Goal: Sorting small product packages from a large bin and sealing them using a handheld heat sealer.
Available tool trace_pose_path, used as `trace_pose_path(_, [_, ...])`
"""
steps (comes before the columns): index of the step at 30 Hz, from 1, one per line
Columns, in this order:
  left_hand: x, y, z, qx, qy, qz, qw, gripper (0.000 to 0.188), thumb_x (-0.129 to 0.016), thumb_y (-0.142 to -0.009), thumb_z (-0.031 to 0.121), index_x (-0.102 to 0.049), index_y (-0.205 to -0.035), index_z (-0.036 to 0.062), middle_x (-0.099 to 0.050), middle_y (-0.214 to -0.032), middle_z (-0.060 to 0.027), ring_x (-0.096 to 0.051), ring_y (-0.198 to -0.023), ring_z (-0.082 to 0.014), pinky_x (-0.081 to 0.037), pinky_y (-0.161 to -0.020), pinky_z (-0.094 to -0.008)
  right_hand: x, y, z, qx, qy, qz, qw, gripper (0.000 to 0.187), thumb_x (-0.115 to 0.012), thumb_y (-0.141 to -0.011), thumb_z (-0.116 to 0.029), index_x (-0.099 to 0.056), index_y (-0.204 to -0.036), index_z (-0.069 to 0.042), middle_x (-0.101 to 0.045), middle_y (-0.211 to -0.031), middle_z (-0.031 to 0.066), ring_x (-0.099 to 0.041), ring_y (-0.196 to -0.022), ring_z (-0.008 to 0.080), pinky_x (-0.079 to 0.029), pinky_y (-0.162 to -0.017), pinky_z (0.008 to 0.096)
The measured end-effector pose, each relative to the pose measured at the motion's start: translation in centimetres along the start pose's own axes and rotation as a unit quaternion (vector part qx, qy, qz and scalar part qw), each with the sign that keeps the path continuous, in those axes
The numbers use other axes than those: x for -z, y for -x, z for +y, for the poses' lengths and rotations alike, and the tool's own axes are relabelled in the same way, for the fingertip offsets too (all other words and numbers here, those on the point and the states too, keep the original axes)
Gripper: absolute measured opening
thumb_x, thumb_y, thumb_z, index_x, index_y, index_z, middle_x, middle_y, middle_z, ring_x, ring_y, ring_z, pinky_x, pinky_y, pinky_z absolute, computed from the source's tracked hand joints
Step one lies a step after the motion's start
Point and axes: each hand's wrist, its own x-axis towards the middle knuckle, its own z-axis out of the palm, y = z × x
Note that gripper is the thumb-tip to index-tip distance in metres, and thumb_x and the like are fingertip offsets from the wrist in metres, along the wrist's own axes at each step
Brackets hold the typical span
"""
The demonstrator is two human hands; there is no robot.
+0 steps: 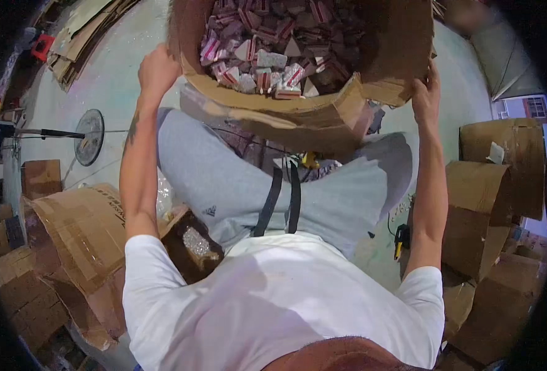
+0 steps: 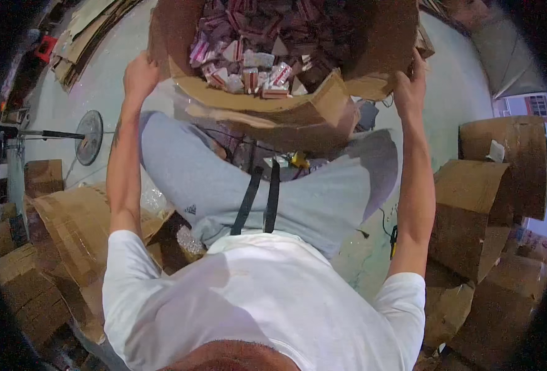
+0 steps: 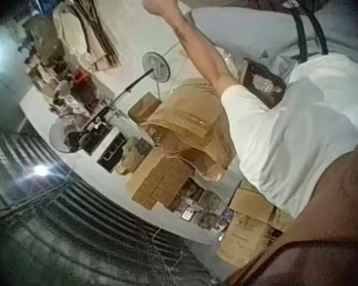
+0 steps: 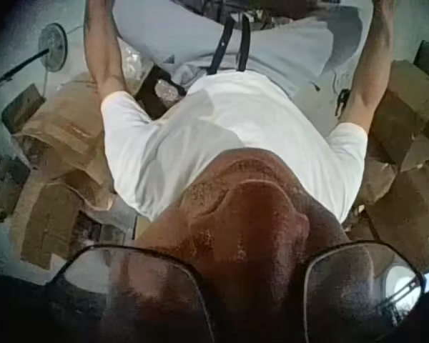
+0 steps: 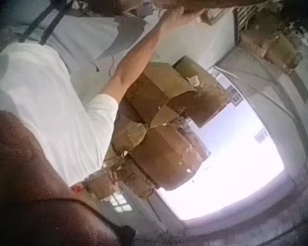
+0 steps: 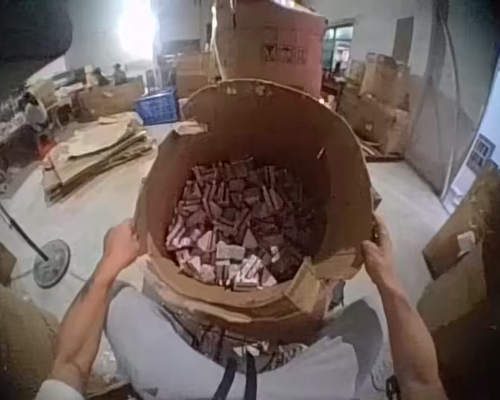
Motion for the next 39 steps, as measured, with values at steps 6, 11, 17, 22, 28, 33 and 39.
trace_pose_path(6, [4.3, 0.8, -0.9, -0.029, 0.116, 0.001, 0.993, 0.030, -0.057, -0.090, 0.024, -0.067, -0.109, 0.0038, -0.070, -0.097, -0.0246, -0.067, -0.094, -0.0434, -0.050, -0.084, -0.0527, 1.4, -3.0, 1.4, 0.021, -0.014, -0.014, 1.000, 0.060, -0.049, -0.091, -0.002, -0.037, -0.150, 0.000, -0.052, -0.141, 0.0163, -0.053, -0.126, 0.0234, -0.042, -0.106, 0.0342])
trace_pose_path(11, [5.4, -0.7, 0.7, 0.064, 0.082, -0.014, 0.995, 0.033, -0.064, -0.089, 0.026, -0.068, -0.113, 0.0028, -0.072, -0.101, -0.0216, -0.069, -0.094, -0.0411, -0.052, -0.082, -0.0471, -0.7, -3.1, 0.9, -0.032, 0.090, 0.040, 0.995, 0.052, -0.052, -0.093, 0.001, -0.045, -0.145, 0.001, -0.054, -0.140, 0.0161, -0.054, -0.127, 0.0262, -0.045, -0.104, 0.0365])
trace_pose_path(17, [2.4, -0.2, 2.9, -0.169, 0.006, 0.325, 0.930, 0.048, -0.075, -0.075, 0.033, -0.066, -0.112, 0.0037, -0.066, -0.106, -0.0188, -0.060, -0.105, -0.0373, -0.045, -0.090, -0.0505, -6.1, -4.3, -6.7, 0.150, 0.220, 0.064, 0.962, 0.040, -0.064, -0.094, -0.004, -0.057, -0.133, 0.001, -0.060, -0.132, 0.0138, -0.059, -0.116, 0.0210, -0.052, -0.092, 0.0303])
trace_pose_path(22, [7.4, 7.2, -3.5, -0.079, -0.060, 0.334, 0.937, 0.069, -0.077, -0.075, 0.027, -0.054, -0.135, 0.0029, -0.052, -0.138, -0.0233, -0.048, -0.128, -0.0444, -0.038, -0.108, -0.0536, -14.4, -3.9, -7.3, 0.240, 0.216, -0.208, 0.923, 0.034, -0.062, -0.096, -0.001, -0.060, -0.130, 0.000, -0.058, -0.136, 0.0171, -0.057, -0.122, 0.0270, -0.048, -0.101, 0.0370])
trace_pose_path(28, [17.2, 22.3, -29.5, 0.405, -0.452, 0.179, 0.774, 0.090, -0.067, -0.082, 0.060, -0.045, -0.144, -0.0001, -0.042, -0.149, -0.0261, -0.042, -0.136, -0.0449, -0.034, -0.110, -0.0586, -16.2, -2.9, -3.5, 0.145, 0.285, -0.354, 0.879, 0.031, -0.060, -0.100, -0.015, -0.061, -0.128, -0.001, -0.059, -0.133, 0.0203, -0.059, -0.121, 0.0355, -0.049, -0.097, 0.0416])
trace_pose_path(33, [18.4, 23.8, -34.8, 0.514, -0.247, 0.092, 0.817, 0.037, -0.065, -0.082, 0.032, -0.068, -0.108, 0.0059, -0.072, -0.102, -0.0229, -0.068, -0.098, -0.0415, -0.054, -0.084, -0.0500, -17.6, -3.5, -4.5, 0.178, 0.265, -0.330, 0.888, 0.029, -0.060, -0.099, -0.015, -0.062, -0.125, 0.000, -0.060, -0.130, 0.0201, -0.061, -0.117, 0.0364, -0.050, -0.095, 0.0425])
trace_pose_path(39, [14.3, 17.4, -29.1, 0.383, -0.228, 0.133, 0.885, 0.029, -0.066, -0.084, 0.031, -0.069, -0.102, 0.0085, -0.071, -0.092, -0.0224, -0.068, -0.092, -0.0418, -0.054, -0.079, -0.0515, -18.9, -4.0, -5.5, 0.224, 0.208, -0.308, 0.901, 0.028, -0.060, -0.099, -0.013, -0.061, -0.125, -0.001, -0.061, -0.129, 0.0191, -0.062, -0.114, 0.0365, -0.051, -0.092, 0.0431])
